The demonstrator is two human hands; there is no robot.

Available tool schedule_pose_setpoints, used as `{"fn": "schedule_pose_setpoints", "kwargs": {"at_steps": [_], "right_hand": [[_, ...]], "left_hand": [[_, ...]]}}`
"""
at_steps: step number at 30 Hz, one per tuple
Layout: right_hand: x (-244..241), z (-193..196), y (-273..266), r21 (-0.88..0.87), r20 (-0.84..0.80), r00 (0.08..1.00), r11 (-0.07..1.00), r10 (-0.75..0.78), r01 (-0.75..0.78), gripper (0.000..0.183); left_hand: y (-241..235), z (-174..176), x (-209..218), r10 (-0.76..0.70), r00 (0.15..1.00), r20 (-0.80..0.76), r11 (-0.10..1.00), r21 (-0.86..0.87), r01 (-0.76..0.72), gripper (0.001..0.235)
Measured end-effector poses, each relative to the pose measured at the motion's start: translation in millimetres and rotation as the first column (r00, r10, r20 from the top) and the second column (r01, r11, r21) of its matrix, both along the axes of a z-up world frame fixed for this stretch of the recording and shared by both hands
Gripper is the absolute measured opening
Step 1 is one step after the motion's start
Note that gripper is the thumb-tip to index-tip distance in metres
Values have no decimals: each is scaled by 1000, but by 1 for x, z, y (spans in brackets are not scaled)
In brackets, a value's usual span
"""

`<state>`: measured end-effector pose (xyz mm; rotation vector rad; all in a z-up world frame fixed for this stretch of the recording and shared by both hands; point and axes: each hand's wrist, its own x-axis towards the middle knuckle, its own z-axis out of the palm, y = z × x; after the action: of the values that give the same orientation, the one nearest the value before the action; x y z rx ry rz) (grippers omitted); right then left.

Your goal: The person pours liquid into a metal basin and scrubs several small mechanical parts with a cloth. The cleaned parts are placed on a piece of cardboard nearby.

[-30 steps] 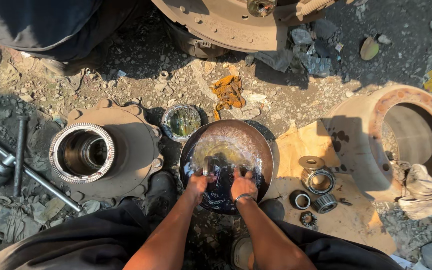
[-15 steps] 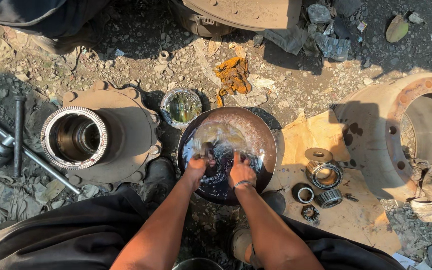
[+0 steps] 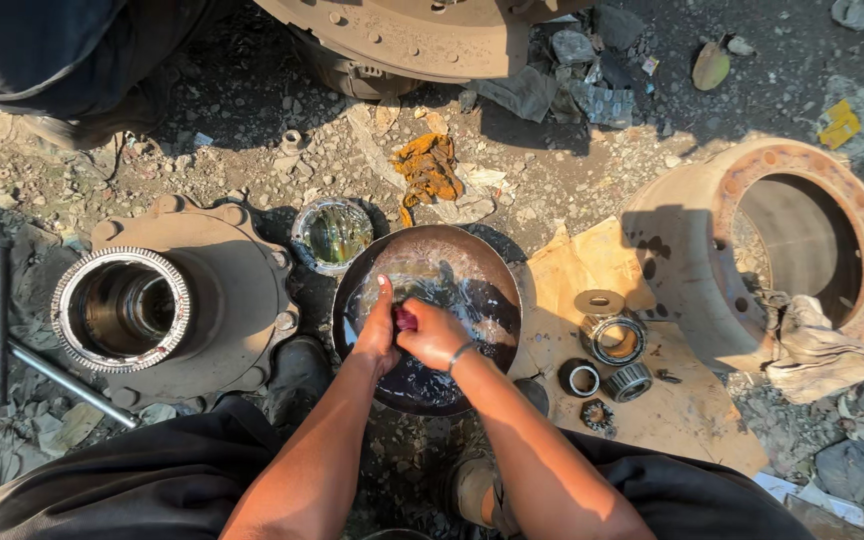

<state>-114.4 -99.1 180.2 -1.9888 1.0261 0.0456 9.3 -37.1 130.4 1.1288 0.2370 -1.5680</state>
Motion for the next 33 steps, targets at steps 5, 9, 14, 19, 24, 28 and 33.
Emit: {"fn": "schedule_pose_setpoints", "kwargs": {"at_steps": [5,9,14,19,24,28,33], "right_hand": [[18,49,23,-310,-75,997,951,-24,-1,25],[11,51,33,-404,58,979,892,-197,203,26],[7,30,42,-488,264,925,789,-275,374,39],[-1,-16,8,-381,273,808,712,-523,590,22],[-32,-41,-50,42,41,790,791,-612,611,34],[-22,-20,-22,-35,161,837,844,-523,535,30],[2,-6,7,-304,438,874,881,-210,363,28]], "left_hand": [[-7,0,0,-96,984,-150,984,-166,70,76],[-12,7,-4,-202,979,19,976,-84,203,73],[-14,16,-1,-246,951,186,958,-105,268,92],[-6,13,-21,-383,814,437,904,-2,427,95],[1,11,-44,-476,772,421,863,52,503,103],[-5,13,-38,-424,836,348,894,16,447,107],[-8,18,-20,-350,810,470,921,18,388,107]]}}
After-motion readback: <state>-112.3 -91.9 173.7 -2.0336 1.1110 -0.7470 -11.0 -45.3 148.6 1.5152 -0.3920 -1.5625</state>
